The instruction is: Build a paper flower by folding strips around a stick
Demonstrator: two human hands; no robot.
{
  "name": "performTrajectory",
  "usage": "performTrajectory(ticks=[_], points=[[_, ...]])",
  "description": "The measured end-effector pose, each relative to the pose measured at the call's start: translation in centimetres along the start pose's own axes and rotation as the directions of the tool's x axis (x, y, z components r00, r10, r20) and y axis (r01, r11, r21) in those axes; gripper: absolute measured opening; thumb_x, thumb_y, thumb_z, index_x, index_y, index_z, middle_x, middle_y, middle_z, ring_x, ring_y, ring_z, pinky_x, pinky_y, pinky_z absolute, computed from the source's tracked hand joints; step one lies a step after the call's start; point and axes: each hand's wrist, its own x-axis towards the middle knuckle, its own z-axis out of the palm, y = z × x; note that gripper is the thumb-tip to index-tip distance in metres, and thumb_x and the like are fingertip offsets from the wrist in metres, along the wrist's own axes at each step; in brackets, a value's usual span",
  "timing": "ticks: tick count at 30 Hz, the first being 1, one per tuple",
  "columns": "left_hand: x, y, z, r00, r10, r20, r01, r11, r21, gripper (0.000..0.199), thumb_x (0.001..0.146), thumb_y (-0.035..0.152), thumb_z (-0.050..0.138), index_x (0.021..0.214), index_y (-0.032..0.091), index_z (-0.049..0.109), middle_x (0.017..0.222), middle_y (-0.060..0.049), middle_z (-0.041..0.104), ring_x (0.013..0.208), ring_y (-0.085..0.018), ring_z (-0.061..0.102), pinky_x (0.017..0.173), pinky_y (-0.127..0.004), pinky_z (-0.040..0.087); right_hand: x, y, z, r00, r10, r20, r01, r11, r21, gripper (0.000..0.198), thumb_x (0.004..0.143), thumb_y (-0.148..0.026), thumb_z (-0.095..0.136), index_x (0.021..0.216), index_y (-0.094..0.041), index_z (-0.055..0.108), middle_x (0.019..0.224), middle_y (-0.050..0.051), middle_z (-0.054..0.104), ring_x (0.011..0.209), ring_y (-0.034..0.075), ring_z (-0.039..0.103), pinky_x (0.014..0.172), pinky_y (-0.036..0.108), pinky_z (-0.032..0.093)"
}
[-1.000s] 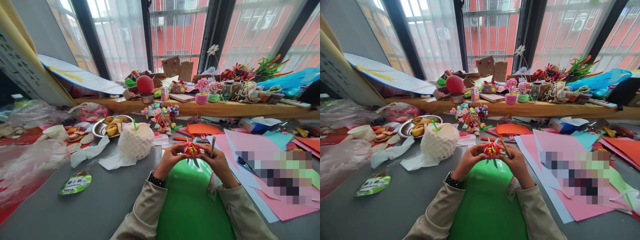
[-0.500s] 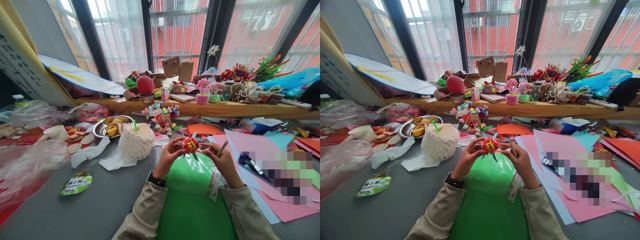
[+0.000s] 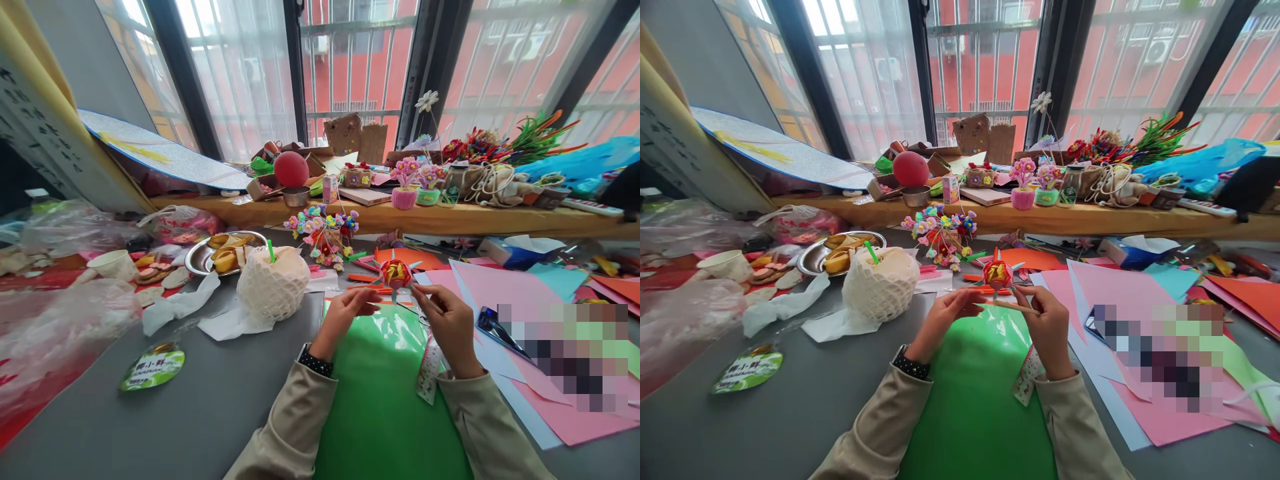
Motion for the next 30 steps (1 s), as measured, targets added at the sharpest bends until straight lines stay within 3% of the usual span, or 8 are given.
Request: performTrajectory(ticks=[3, 9, 20, 26, 30], points=[[0.0, -0.3, 0.3, 0.996, -0.053, 0.075, 0.052, 0.998, 0.025, 0.037, 0.057, 0.038, 0.066, 0.083, 0.012, 0.063, 0.077, -0.008, 0.066, 0.067, -0.017, 0.061, 0.065, -0.028, 0.046, -0.3, 0.0, 0.5, 0.996, -0.076, 0.039, 0.077, 0.996, -0.037, 0.024, 0.073, -0.038, 0.052, 0.077, -0.017, 0.062, 0.046, -0.004, 0.042, 0.040, 0.008, 0.033, 0.039, 0.022, 0.025], [0.0, -0.5, 0.4, 0.998, -0.058, -0.001, 0.058, 0.998, 0.004, 0.032, 0.053, 0.029, 0.070, 0.080, 0.012, 0.064, 0.068, -0.004, 0.066, 0.063, -0.015, 0.060, 0.063, -0.027, 0.045, -0.7, 0.0, 1.4, 0.975, -0.162, 0.151, 0.170, 0.984, -0.043, 0.016, 0.074, -0.031, 0.051, 0.076, -0.018, 0.061, 0.064, 0.003, 0.060, 0.048, 0.012, 0.046, 0.042, 0.023, 0.032], [-0.4, 0.3, 0.4, 0.997, -0.078, -0.010, 0.077, 0.996, -0.040, 0.030, 0.056, 0.031, 0.068, 0.077, 0.011, 0.063, 0.057, 0.000, 0.058, 0.049, -0.007, 0.052, 0.054, -0.021, 0.043, -0.8, 0.2, 2.0, 0.941, -0.217, 0.259, 0.227, 0.974, -0.010, 0.015, 0.075, -0.030, 0.052, 0.081, -0.020, 0.061, 0.077, 0.005, 0.065, 0.059, 0.016, 0.057, 0.049, 0.026, 0.042], [-0.4, 0.1, 0.7, 0.993, 0.108, -0.043, -0.102, 0.988, 0.113, 0.023, 0.065, 0.030, 0.060, 0.081, 0.014, 0.059, 0.074, -0.003, 0.062, 0.065, -0.012, 0.057, 0.062, -0.024, 0.045, -0.8, 0.3, 2.0, 0.953, -0.210, 0.216, 0.220, 0.975, -0.019, 0.024, 0.078, -0.035, 0.045, 0.079, -0.018, 0.062, 0.074, 0.006, 0.066, 0.063, 0.018, 0.061, 0.055, 0.027, 0.046], [-0.4, -0.5, 0.8, 0.959, 0.284, -0.021, -0.257, 0.896, 0.362, 0.018, 0.069, 0.027, 0.057, 0.081, 0.015, 0.059, 0.087, -0.005, 0.060, 0.078, -0.015, 0.056, 0.070, -0.026, 0.045, -0.8, 0.5, 2.3, 0.931, -0.271, 0.245, 0.295, 0.953, -0.064, 0.027, 0.081, -0.034, 0.039, 0.081, -0.018, 0.061, 0.074, 0.006, 0.066, 0.068, 0.018, 0.061, 0.058, 0.026, 0.045]])
